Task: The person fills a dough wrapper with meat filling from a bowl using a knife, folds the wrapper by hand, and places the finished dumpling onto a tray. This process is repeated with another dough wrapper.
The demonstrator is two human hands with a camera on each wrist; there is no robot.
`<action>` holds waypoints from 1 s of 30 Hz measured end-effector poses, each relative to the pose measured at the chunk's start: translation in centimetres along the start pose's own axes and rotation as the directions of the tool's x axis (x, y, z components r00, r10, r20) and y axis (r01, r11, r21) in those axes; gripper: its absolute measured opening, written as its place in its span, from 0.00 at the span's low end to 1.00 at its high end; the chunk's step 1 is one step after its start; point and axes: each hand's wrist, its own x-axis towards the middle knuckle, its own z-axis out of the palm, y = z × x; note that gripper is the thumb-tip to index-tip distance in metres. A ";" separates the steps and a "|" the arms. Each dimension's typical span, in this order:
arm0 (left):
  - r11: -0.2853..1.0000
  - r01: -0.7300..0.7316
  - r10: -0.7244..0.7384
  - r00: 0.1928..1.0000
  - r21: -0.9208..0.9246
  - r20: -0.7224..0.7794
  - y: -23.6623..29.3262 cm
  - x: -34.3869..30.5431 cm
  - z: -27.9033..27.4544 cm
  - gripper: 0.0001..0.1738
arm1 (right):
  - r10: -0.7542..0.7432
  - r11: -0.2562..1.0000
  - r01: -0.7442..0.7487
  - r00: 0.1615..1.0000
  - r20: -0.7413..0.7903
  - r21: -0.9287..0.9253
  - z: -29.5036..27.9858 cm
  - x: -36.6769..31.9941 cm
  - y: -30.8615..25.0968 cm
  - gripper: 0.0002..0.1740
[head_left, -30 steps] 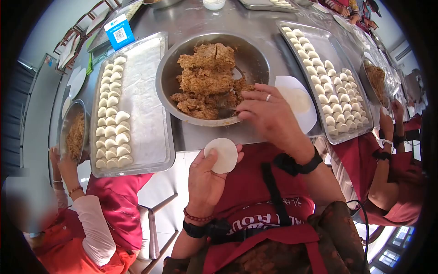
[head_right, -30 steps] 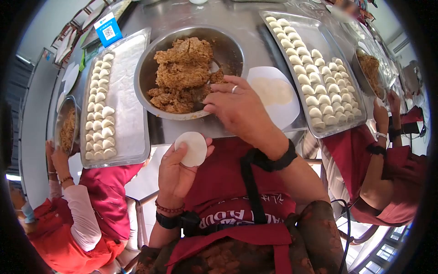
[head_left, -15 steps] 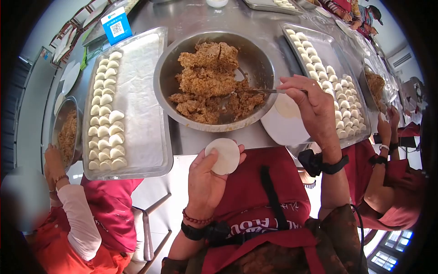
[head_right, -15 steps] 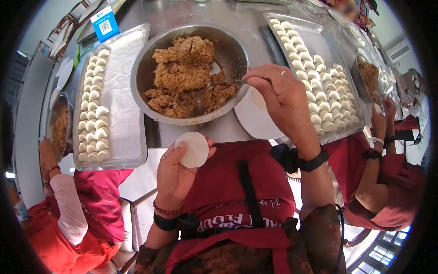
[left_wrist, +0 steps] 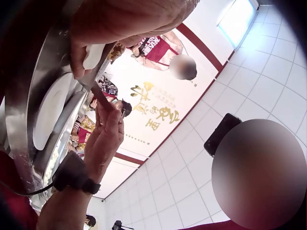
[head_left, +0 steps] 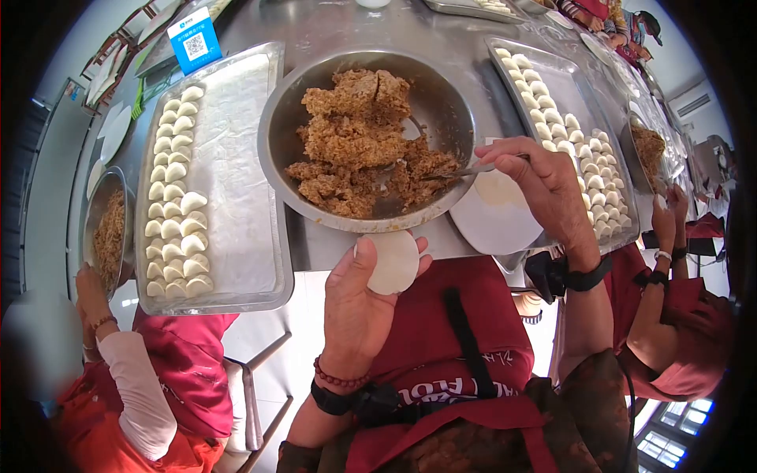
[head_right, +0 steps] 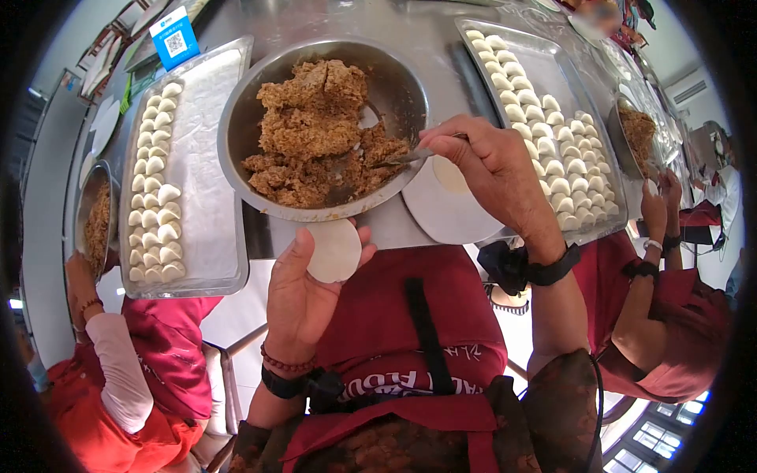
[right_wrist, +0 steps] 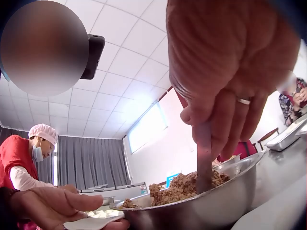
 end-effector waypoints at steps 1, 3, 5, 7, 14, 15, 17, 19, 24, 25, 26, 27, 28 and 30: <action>1.000 -0.007 0.007 1.000 0.008 0.000 0.0 0.1 0.1 0.27 | -0.007 1.000 0.007 1.000 0.016 -0.008 0.0 0.0 -0.1 0.11; 1.000 0.005 -0.006 1.000 0.013 0.025 0.1 0.4 -0.2 0.27 | -0.012 1.000 0.013 0.999 0.041 -0.008 0.1 0.3 0.1 0.12; 1.000 0.010 -0.011 0.999 0.010 0.039 0.1 0.6 -0.3 0.27 | 0.012 1.000 -0.012 0.997 0.071 -0.006 0.3 0.5 0.3 0.13; 1.000 0.006 -0.006 0.999 0.001 0.043 0.2 0.7 -0.2 0.27 | 0.064 0.998 -0.064 0.992 0.105 -0.003 0.4 0.7 0.3 0.15; 1.000 0.000 0.002 0.998 -0.026 0.056 0.5 0.6 -0.4 0.27 | 0.117 0.965 -0.153 0.979 0.170 0.215 1.9 0.3 1.0 0.18; 0.999 -0.003 0.005 0.998 -0.037 0.061 0.5 0.6 -0.5 0.27 | 0.129 0.960 -0.166 0.977 0.169 0.225 2.0 0.2 0.8 0.18; 0.999 -0.008 0.011 0.998 -0.046 0.064 0.7 0.5 -0.6 0.28 | 0.140 0.951 -0.177 0.978 0.157 0.255 2.4 -0.1 0.5 0.17; 0.998 -0.017 0.020 0.998 -0.053 0.064 0.9 0.3 -0.6 0.28 | 0.135 0.944 -0.169 0.981 0.136 0.284 2.6 -0.5 0.5 0.16; 0.996 -0.035 0.039 0.998 -0.082 0.053 1.2 -0.1 -0.5 0.28 | 0.258 0.840 -0.271 0.962 0.093 0.471 3.1 -1.7 -0.3 0.19; 0.995 -0.031 0.036 0.998 -0.095 0.059 1.3 -0.1 -0.6 0.28 | 0.270 0.836 -0.278 0.959 0.086 0.472 3.1 -2.0 -0.7 0.20; 0.994 -0.028 0.035 0.998 -0.107 0.058 1.3 -0.3 -0.5 0.28 | 0.290 0.801 -0.300 0.951 0.102 0.518 3.2 -2.3 -1.0 0.20; 0.992 -0.026 0.034 0.998 -0.120 0.057 1.4 -0.4 -0.4 0.28 | 0.309 0.763 -0.321 0.944 0.120 0.561 3.3 -2.7 -1.3 0.21; 0.991 -0.025 0.033 0.998 -0.134 0.055 1.4 -0.5 -0.2 0.28 | 0.326 0.722 -0.342 0.935 0.140 0.601 3.4 -3.1 -1.6 0.21; 0.989 -0.038 0.041 0.999 -0.140 0.019 1.4 -0.7 0.0 0.28 | 0.298 0.809 -0.290 0.952 0.068 0.511 3.8 -4.3 -2.0 0.21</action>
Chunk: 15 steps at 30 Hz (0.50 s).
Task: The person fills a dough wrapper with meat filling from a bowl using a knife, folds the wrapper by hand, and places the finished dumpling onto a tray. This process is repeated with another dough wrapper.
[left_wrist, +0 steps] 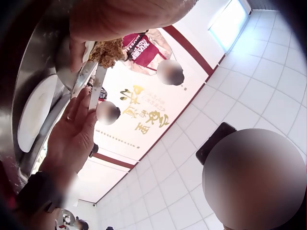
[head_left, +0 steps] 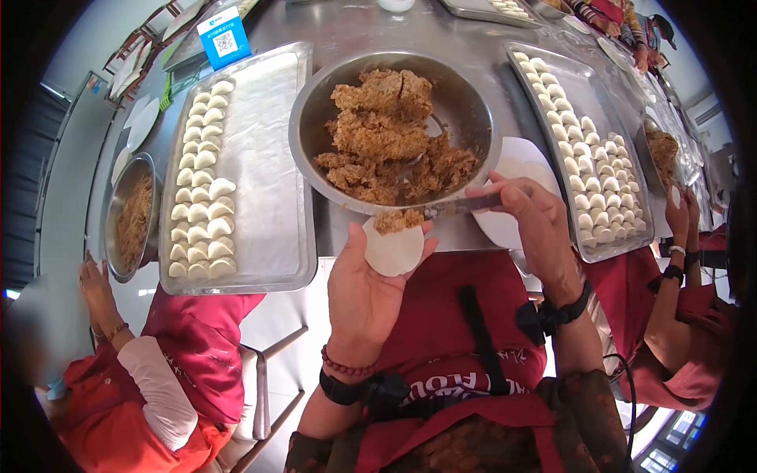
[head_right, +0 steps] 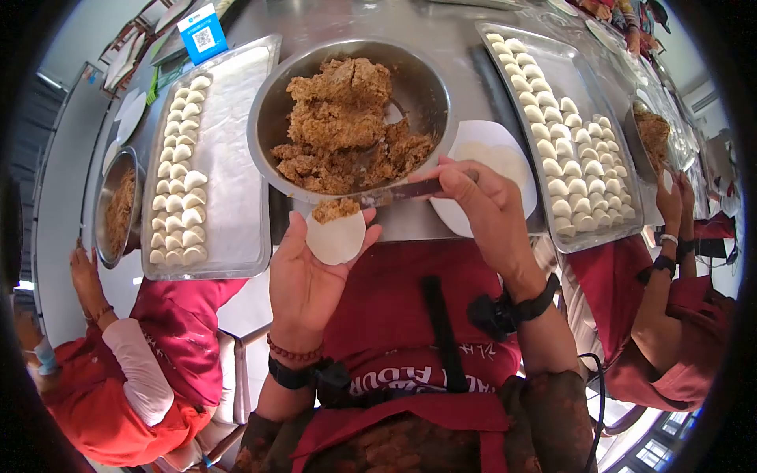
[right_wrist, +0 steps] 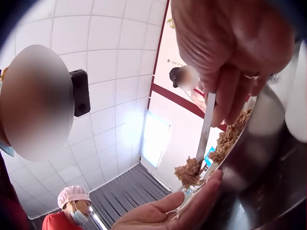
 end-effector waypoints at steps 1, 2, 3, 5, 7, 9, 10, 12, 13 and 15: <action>1.000 -0.006 0.006 1.000 -0.003 -0.017 0.0 0.0 0.1 0.28 | -0.035 0.998 0.034 0.999 -0.021 -0.059 0.2 -0.7 0.1 0.20; 1.000 -0.015 0.015 1.000 -0.010 -0.019 0.0 -0.1 0.1 0.29 | -0.063 0.992 0.056 0.996 -0.067 -0.110 0.5 -1.5 0.5 0.19; 1.000 -0.024 0.023 0.999 -0.017 -0.022 0.0 -0.1 0.1 0.29 | -0.120 0.977 0.107 0.991 -0.059 -0.183 0.8 -2.1 0.3 0.18; 1.000 -0.022 0.022 1.000 -0.018 -0.006 0.0 -0.2 0.1 0.29 | -0.228 0.923 0.206 0.973 -0.032 -0.326 1.4 -3.2 -0.3 0.16; 1.000 -0.002 0.002 1.000 -0.005 0.029 -0.1 -0.3 0.4 0.29 | -0.372 0.836 0.344 0.928 0.019 -0.428 2.0 -4.2 0.1 0.13; 1.000 -0.009 0.009 1.000 -0.004 0.017 -0.3 -0.4 0.5 0.30 | -0.456 0.721 0.453 0.880 0.134 -0.525 2.3 -5.0 -0.1 0.13; 1.000 -0.013 0.013 1.000 -0.003 0.012 -0.3 -0.5 0.6 0.30 | -0.530 0.640 0.529 0.829 0.179 -0.557 2.5 -5.4 0.4 0.13; 1.000 -0.016 0.016 1.000 0.017 -0.004 -0.4 -0.6 0.8 0.30 | -0.571 0.544 0.576 0.787 0.234 -0.611 3.1 -6.1 0.5 0.13; 1.000 -0.016 0.017 1.000 0.026 -0.011 -0.4 -0.6 0.9 0.30 | -0.588 0.492 0.596 0.765 0.263 -0.634 3.5 -6.5 0.4 0.14; 0.998 -0.026 0.027 0.999 0.052 -0.017 -0.4 -0.8 1.0 0.30 | -0.583 0.436 0.619 0.747 0.318 -0.653 3.8 -7.1 0.2 0.16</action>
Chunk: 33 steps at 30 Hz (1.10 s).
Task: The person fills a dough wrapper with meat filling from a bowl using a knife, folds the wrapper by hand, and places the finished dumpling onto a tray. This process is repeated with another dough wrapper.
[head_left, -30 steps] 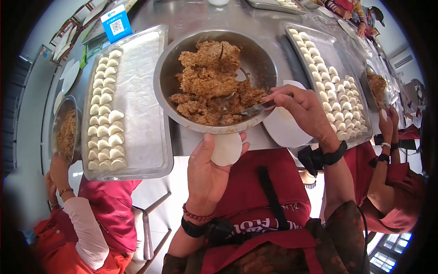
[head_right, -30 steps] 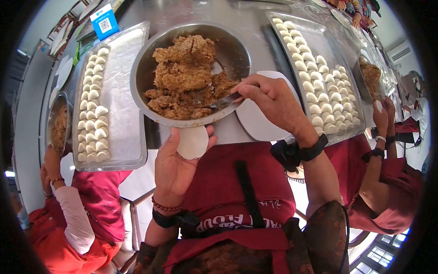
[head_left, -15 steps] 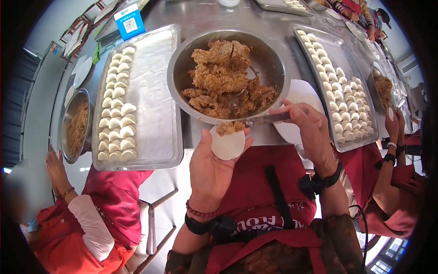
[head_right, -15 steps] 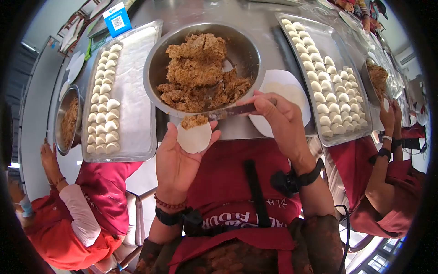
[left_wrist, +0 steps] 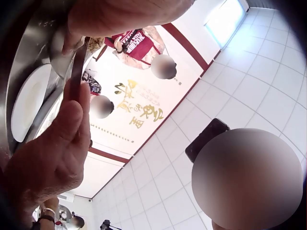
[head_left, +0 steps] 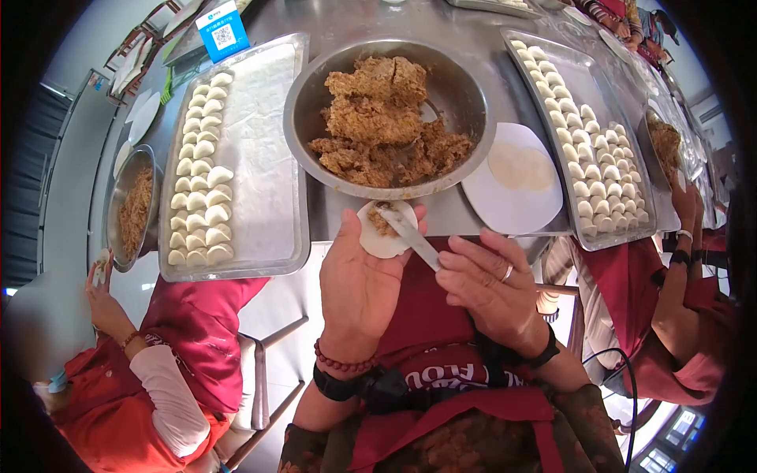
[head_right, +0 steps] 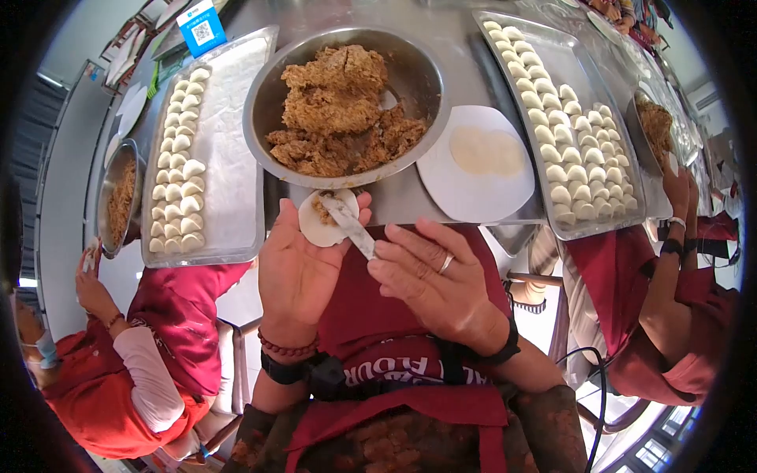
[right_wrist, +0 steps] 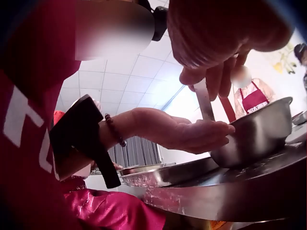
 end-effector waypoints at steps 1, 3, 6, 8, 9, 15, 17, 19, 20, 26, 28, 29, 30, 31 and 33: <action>1.000 -0.005 0.005 1.000 0.012 -0.003 0.0 -0.1 0.0 0.30 | -0.024 1.000 0.024 1.000 0.011 -0.011 0.0 -0.1 -0.2 0.16; 1.000 -0.011 0.012 1.000 0.020 -0.029 0.2 -0.3 0.3 0.30 | -0.051 0.999 0.052 0.998 0.035 -0.016 -0.1 -0.4 -0.4 0.16; 1.000 -0.014 0.015 0.997 0.007 -0.071 0.1 -0.5 0.3 0.30 | -0.064 0.998 0.064 0.996 0.067 0.005 -0.5 -0.6 -0.6 0.15; 1.000 -0.010 0.009 0.996 -0.015 -0.085 0.1 -0.5 0.0 0.29 | -0.067 0.998 0.065 0.994 0.087 0.021 -0.8 -0.8 -0.6 0.14; 1.000 -0.007 0.005 0.996 -0.030 -0.085 0.1 -0.5 -0.5 0.29 | -0.041 0.997 0.035 0.994 0.099 0.063 -1.0 -0.9 -0.5 0.14; 0.988 0.017 -0.027 0.998 -0.155 -0.065 0.4 -0.7 -2.4 0.30 | 0.172 0.922 -0.166 0.985 0.015 0.350 -2.5 -1.7 1.0 0.16; 0.989 0.041 -0.048 0.998 -0.143 -0.044 0.2 -1.0 -2.3 0.30 | 0.143 0.944 -0.141 0.990 0.016 0.299 -1.9 -1.1 1.0 0.16; 0.994 0.071 -0.072 0.997 -0.080 -0.018 -0.2 -1.3 -1.9 0.28 | 0.103 0.966 -0.104 0.995 0.017 0.238 -1.0 -1.0 0.8 0.16; 0.995 0.069 -0.069 0.998 -0.075 -0.002 -0.2 -1.3 -1.8 0.28 | 0.074 0.976 -0.077 0.997 0.019 0.204 -0.3 -1.2 0.8 0.16; 0.992 0.049 -0.050 0.999 -0.116 -0.002 0.1 -1.0 -2.3 0.32 | 0.004 0.976 -0.017 0.998 0.060 0.217 -1.7 -1.2 0.5 0.13; 0.993 0.051 -0.049 0.999 -0.110 0.014 -0.1 -0.8 -2.4 0.32 | 0.039 0.960 -0.051 0.998 0.049 0.274 -2.6 -1.4 1.1 0.12; 0.989 0.056 -0.056 0.998 -0.136 0.006 -0.2 -0.7 -2.4 0.32 | 0.070 0.943 -0.079 0.997 0.039 0.323 -3.1 -1.6 1.7 0.12; 0.985 0.061 -0.061 0.998 -0.160 0.002 -0.2 -0.6 -2.5 0.31 | 0.101 0.924 -0.104 0.994 0.027 0.369 -3.3 -1.5 2.1 0.11; 0.981 0.066 -0.067 0.998 -0.184 -0.002 -0.3 -0.5 -2.5 0.31 | 0.187 0.898 -0.150 0.981 -0.049 0.414 -3.4 -1.2 2.4 0.12; 0.985 0.086 -0.091 0.996 -0.152 -0.024 -0.3 -0.5 -2.4 0.31 | 0.312 0.920 -0.256 0.936 -0.163 0.296 -3.0 0.0 2.8 0.12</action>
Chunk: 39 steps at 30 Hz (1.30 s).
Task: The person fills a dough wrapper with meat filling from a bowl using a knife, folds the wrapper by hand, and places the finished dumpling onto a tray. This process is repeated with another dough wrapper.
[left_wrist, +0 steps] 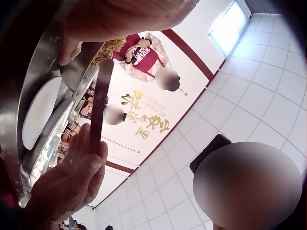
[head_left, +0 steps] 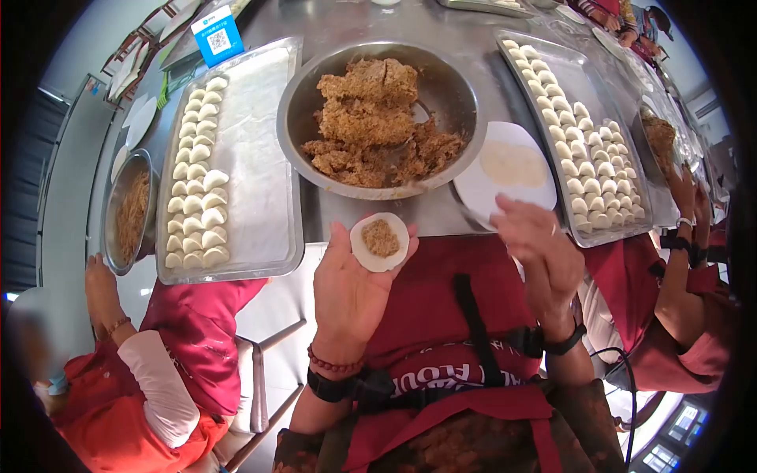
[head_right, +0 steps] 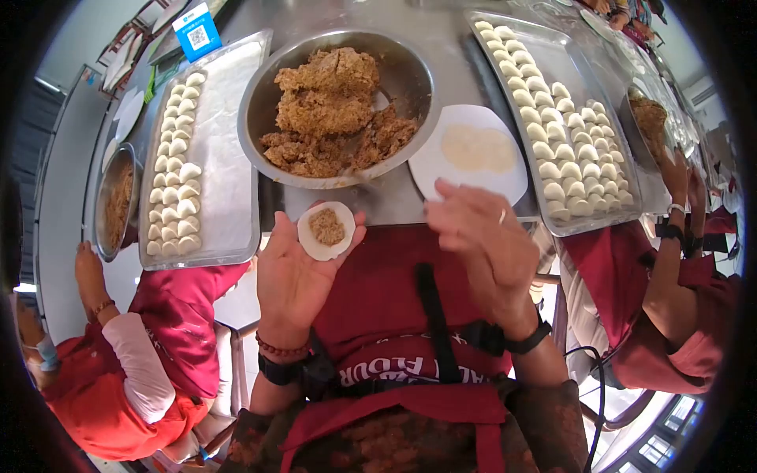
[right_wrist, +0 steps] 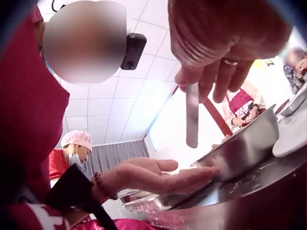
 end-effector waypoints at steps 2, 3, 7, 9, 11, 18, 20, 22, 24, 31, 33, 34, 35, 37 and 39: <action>1.000 0.017 -0.017 1.000 0.013 -0.003 -0.2 0.0 0.0 0.32 | 0.081 0.992 -0.091 0.990 -0.116 -0.083 0.8 1.3 0.3 0.11; 1.000 0.022 -0.022 1.000 0.010 0.008 -0.2 0.0 0.0 0.32 | 0.037 0.987 -0.051 0.995 -0.094 -0.150 1.1 2.1 0.6 0.10; 0.999 0.031 -0.030 1.000 0.029 -0.007 -0.4 -0.2 0.4 0.33 | -0.102 0.934 0.102 0.995 0.020 -0.342 2.6 4.9 1.5 0.06; 0.999 0.037 -0.037 0.999 0.015 -0.003 -0.5 -0.3 0.6 0.33 | -0.116 0.922 0.135 0.991 0.073 -0.364 3.5 5.7 2.2 0.05; 0.999 0.045 -0.045 0.999 0.011 0.002 -0.7 -0.4 0.9 0.33 | -0.095 0.928 0.128 0.989 0.112 -0.350 4.4 5.7 3.2 0.06; 0.997 0.079 -0.078 0.996 -0.016 0.050 -0.9 -0.8 1.9 0.34 | 0.018 0.936 -0.012 1.000 0.014 -0.351 4.1 3.7 1.4 0.18; 0.994 0.103 -0.101 0.993 -0.034 0.069 -0.9 -0.9 2.1 0.34 | 0.077 0.954 -0.085 0.996 -0.037 -0.288 3.5 2.1 1.1 0.21; 0.989 0.135 -0.128 0.987 -0.063 0.101 -1.1 -1.0 2.1 0.34 | 0.069 0.982 -0.060 0.997 0.043 -0.177 3.2 0.7 0.9 0.22; 0.989 0.144 -0.140 0.983 -0.024 0.121 -1.3 -1.1 2.4 0.34 | 0.037 0.996 -0.029 0.995 0.092 -0.088 3.2 -0.3 0.8 0.22; 0.966 0.214 -0.179 0.958 -0.144 0.223 -1.9 -1.0 1.2 0.35 | -0.026 0.999 0.023 0.989 0.144 0.023 3.1 -1.1 0.9 0.15; 0.964 0.230 -0.199 0.957 -0.132 0.210 -2.1 -1.0 0.9 0.35 | -0.030 0.998 0.023 0.991 0.134 0.055 3.4 -1.2 1.2 0.13; 0.963 0.238 -0.210 0.956 -0.126 0.204 -2.1 -1.0 0.9 0.35 | -0.039 0.997 0.030 0.989 0.143 0.071 3.4 -1.2 1.1 0.12; 0.965 0.235 -0.212 0.960 -0.112 0.184 -2.3 -1.1 0.9 0.35 | -0.049 0.996 0.036 0.987 0.151 0.087 3.3 -1.1 1.1 0.11; 0.970 0.230 -0.217 0.965 -0.084 0.145 -2.5 -1.1 1.3 0.35 | -0.057 0.994 0.041 0.985 0.165 0.102 3.2 -1.0 1.1 0.10; 0.974 0.225 -0.222 0.968 -0.011 0.121 -2.5 -1.2 1.9 0.33 | -0.055 0.994 0.038 0.983 0.177 0.101 3.2 -1.1 1.2 0.08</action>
